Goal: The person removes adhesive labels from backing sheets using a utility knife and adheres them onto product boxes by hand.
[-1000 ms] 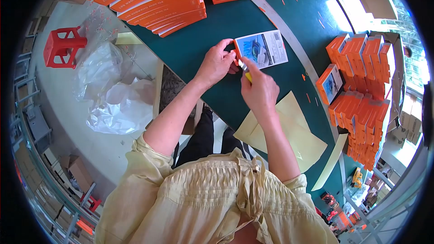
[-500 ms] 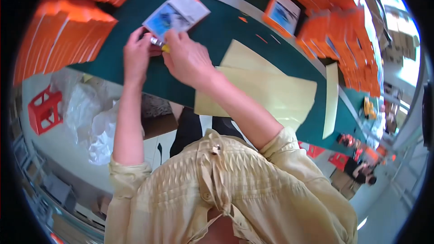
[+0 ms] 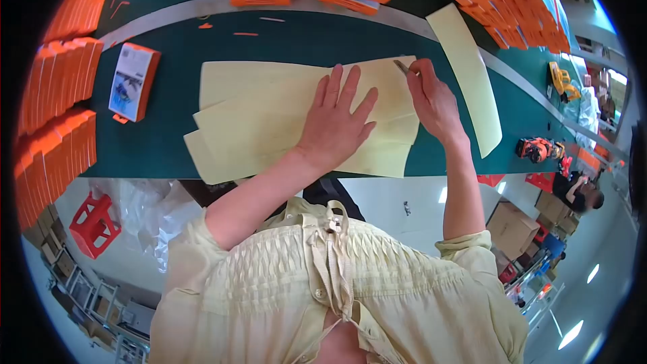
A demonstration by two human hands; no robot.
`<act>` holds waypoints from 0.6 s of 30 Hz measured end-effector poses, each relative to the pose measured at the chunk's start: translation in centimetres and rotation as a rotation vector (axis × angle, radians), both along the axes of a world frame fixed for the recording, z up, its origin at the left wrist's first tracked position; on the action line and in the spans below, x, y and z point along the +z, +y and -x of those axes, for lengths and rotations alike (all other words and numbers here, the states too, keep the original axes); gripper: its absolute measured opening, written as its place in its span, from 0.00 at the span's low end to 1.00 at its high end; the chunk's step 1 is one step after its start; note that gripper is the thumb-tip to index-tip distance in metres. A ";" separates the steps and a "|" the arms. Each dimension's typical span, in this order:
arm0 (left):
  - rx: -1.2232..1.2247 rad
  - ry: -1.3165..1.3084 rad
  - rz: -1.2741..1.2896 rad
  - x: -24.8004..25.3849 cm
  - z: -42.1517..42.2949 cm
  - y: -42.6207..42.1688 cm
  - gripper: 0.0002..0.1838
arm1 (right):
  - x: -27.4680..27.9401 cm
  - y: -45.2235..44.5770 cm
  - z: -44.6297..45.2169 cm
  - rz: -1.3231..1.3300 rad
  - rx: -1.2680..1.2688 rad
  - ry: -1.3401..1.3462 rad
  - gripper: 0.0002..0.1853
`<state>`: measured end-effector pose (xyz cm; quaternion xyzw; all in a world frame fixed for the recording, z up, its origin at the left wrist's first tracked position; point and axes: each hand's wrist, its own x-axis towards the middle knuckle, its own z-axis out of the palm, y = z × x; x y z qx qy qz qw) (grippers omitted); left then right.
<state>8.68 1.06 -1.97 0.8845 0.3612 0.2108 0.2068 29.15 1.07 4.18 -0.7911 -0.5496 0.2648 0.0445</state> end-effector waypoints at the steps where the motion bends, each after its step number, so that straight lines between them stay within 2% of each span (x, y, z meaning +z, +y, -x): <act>1: 0.000 0.037 0.015 -0.7 -1.6 -0.4 0.30 | -0.7 -0.1 -1.2 -0.010 0.033 -0.012 0.11; 6: 0.013 0.172 0.043 -2.6 -4.7 -1.5 0.34 | -4.2 -0.5 -4.7 -0.157 0.146 -0.005 0.08; 18: -0.010 0.273 0.072 -2.7 -4.6 -1.7 0.35 | -4.5 1.5 -5.1 -0.103 0.261 -0.072 0.07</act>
